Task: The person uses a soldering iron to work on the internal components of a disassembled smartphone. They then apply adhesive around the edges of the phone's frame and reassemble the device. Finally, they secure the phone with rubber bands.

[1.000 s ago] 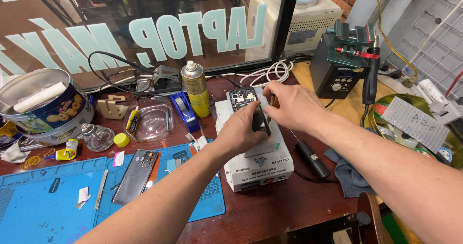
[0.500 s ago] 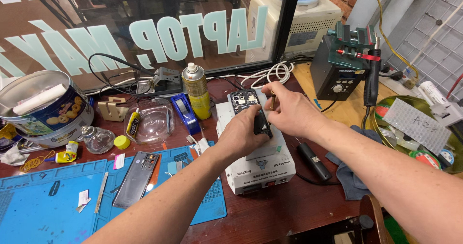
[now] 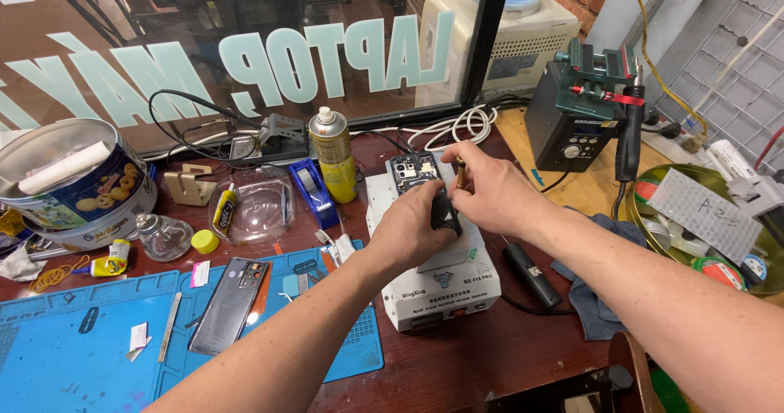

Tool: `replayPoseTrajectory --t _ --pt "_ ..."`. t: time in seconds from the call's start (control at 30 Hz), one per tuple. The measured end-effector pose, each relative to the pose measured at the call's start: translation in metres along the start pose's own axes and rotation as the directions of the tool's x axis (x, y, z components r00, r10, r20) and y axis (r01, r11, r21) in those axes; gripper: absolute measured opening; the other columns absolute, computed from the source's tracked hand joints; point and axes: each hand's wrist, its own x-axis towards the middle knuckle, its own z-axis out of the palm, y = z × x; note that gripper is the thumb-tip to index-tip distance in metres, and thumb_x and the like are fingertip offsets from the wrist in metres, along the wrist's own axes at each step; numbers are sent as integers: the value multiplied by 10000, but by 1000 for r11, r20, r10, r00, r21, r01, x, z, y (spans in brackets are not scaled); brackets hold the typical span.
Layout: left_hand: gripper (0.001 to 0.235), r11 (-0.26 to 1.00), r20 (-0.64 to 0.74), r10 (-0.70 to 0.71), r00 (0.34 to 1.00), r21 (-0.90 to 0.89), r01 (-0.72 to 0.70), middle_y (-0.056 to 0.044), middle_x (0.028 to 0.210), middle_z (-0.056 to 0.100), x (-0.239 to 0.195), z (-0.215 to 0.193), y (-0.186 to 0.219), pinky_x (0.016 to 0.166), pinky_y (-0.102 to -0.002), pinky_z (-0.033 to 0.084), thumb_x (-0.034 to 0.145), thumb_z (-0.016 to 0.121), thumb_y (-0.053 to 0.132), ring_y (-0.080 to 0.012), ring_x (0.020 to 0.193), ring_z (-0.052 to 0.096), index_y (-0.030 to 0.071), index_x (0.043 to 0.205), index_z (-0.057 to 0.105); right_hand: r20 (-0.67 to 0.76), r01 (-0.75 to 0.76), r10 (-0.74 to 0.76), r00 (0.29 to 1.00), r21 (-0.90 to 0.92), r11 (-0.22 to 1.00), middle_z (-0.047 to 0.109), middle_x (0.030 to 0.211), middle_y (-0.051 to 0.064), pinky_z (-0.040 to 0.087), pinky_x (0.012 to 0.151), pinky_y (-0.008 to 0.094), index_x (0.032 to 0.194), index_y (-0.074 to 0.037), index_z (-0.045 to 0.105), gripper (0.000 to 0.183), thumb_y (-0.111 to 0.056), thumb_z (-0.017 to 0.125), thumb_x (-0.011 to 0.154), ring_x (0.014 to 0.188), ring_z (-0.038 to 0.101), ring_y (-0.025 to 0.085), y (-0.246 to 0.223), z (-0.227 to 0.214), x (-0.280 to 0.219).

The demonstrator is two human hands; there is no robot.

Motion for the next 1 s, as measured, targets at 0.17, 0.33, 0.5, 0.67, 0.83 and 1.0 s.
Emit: replayPoseTrajectory --t 0.17,0.33,0.5,0.67,0.83,1.0 --pt "762 999 -45 31 998 -15 -32 -183 1266 633 -2 3 -1 1024 -427 475 675 836 182 -355 1187 605 44 1360 532 -3 -58 58 998 -136 989 754 886 177 565 814 475 1278 -153 538 445 -165 690 860 899 737 376 -8 4 0" --pt "333 999 -458 1 889 -34 -18 -127 1125 708 -13 13 -30 988 -402 522 855 725 143 -300 1102 659 76 1181 700 -21 -4 3 1000 -62 998 764 900 156 561 778 457 1459 -177 438 683 -139 701 830 872 738 356 -12 -6 -7" --pt "210 906 -447 -423 788 -205 370 -106 893 763 0 3 -96 815 -372 576 848 722 176 -260 847 742 71 1017 787 -185 -85 96 978 66 994 763 824 122 581 727 380 1463 -174 457 639 -162 707 875 777 769 258 -17 -3 -7" --pt "235 855 -239 -518 821 -184 486 -81 823 777 23 9 -120 760 -342 582 817 745 176 -207 749 751 104 1027 824 -226 3 24 974 119 993 758 806 89 582 707 341 1441 -145 487 620 -140 727 869 758 765 191 -9 5 -1" --pt "268 817 -56 -551 833 -237 525 -86 677 760 38 8 -114 653 -315 606 809 734 162 -166 563 733 130 1066 803 -197 -82 103 975 115 990 716 713 98 563 664 335 1449 -148 492 626 -147 732 871 664 714 186 -2 7 1" --pt "198 811 -104 -573 813 -212 545 -76 676 758 42 9 -107 676 -311 609 830 697 157 -184 572 744 125 977 826 -218 -45 86 972 184 982 726 723 74 571 669 297 1444 -122 488 629 -140 730 864 690 729 135 4 7 6"
